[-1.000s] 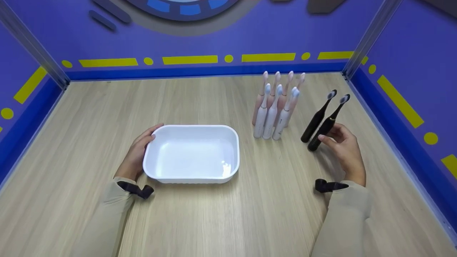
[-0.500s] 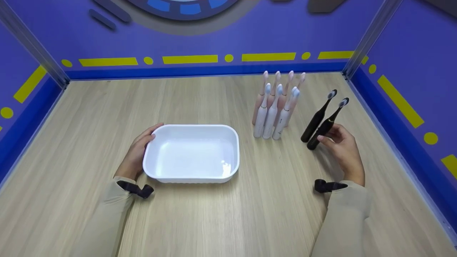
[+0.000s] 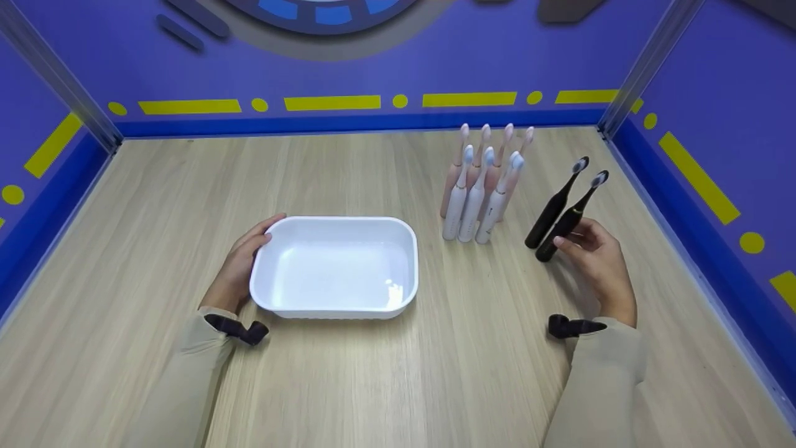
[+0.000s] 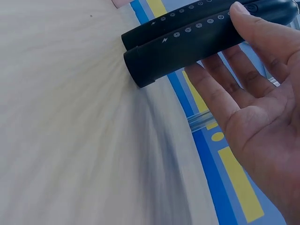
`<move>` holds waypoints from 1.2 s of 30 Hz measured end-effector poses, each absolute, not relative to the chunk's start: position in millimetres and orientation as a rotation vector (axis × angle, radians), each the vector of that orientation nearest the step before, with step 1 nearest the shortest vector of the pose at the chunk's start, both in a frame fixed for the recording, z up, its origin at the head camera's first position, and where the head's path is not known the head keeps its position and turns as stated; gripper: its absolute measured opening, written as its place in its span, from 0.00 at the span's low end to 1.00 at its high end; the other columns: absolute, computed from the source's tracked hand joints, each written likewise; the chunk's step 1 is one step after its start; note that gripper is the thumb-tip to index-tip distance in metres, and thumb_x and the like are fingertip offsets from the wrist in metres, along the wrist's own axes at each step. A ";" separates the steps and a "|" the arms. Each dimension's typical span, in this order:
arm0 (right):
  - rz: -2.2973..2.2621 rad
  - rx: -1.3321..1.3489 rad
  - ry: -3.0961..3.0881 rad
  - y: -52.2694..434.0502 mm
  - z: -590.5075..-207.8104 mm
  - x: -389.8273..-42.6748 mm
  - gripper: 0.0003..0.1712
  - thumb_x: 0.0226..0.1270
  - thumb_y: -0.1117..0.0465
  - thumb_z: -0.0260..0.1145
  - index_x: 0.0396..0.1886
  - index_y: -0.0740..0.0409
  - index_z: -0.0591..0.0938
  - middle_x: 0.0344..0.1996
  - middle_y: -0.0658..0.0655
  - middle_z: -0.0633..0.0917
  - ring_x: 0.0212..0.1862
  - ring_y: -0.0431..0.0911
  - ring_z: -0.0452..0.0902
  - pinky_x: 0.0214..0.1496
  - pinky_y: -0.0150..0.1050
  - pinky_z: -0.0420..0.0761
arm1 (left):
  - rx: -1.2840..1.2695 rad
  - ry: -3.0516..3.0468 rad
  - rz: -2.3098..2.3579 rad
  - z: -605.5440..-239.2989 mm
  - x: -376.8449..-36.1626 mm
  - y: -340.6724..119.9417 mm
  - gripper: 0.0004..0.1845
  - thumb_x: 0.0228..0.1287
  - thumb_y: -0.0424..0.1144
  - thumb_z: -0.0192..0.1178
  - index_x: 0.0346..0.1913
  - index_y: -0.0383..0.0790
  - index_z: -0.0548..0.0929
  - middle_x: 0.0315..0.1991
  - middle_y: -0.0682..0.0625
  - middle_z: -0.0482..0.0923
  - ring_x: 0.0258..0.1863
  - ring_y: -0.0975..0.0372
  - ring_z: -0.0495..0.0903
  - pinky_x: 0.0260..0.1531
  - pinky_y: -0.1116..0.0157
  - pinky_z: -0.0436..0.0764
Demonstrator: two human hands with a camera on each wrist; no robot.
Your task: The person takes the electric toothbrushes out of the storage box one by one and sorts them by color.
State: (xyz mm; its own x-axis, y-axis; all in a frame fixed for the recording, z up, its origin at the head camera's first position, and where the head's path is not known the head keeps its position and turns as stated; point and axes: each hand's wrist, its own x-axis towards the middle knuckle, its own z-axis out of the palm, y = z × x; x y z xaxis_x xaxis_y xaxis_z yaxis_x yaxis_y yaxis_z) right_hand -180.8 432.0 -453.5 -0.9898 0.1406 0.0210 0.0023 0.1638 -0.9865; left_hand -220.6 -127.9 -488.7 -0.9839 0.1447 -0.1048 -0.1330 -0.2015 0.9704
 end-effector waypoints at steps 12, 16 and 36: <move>2.161 -0.134 -2.107 431.4 -454.6 -176.5 0.23 0.61 0.73 0.64 0.55 0.54 0.77 0.44 0.44 0.84 0.47 0.34 0.79 0.46 0.23 0.80 | -0.002 1.888 2.272 -487.4 -220.7 -127.3 0.23 0.72 0.36 0.40 0.68 0.45 0.69 0.69 0.51 0.66 0.69 0.60 0.65 0.70 0.62 0.64; 2.261 -0.086 -1.943 430.9 -455.6 -175.4 0.26 0.61 0.78 0.61 0.59 0.58 0.76 0.47 0.49 0.83 0.47 0.38 0.81 0.47 0.29 0.83 | -0.001 1.891 2.267 -487.8 -221.1 -127.6 0.23 0.73 0.36 0.40 0.68 0.45 0.69 0.70 0.51 0.66 0.69 0.60 0.65 0.70 0.62 0.64; 2.255 -0.103 -1.153 415.2 -427.0 -178.5 0.27 0.56 0.81 0.63 0.58 0.68 0.75 0.47 0.64 0.80 0.40 0.54 0.80 0.41 0.41 0.86 | 0.001 1.887 2.275 -487.8 -220.4 -127.6 0.23 0.73 0.36 0.39 0.68 0.45 0.69 0.70 0.52 0.66 0.69 0.60 0.65 0.70 0.62 0.64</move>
State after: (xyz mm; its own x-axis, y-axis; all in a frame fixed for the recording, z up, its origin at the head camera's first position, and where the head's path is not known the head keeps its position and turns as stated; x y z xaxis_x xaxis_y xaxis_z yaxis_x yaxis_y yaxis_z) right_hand -178.5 415.2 -427.0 -0.8187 0.5408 0.1932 -0.4733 -0.4449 -0.7603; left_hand -220.4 -127.6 -487.8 -0.9827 0.1427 -0.1179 -0.1422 -0.1744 0.9744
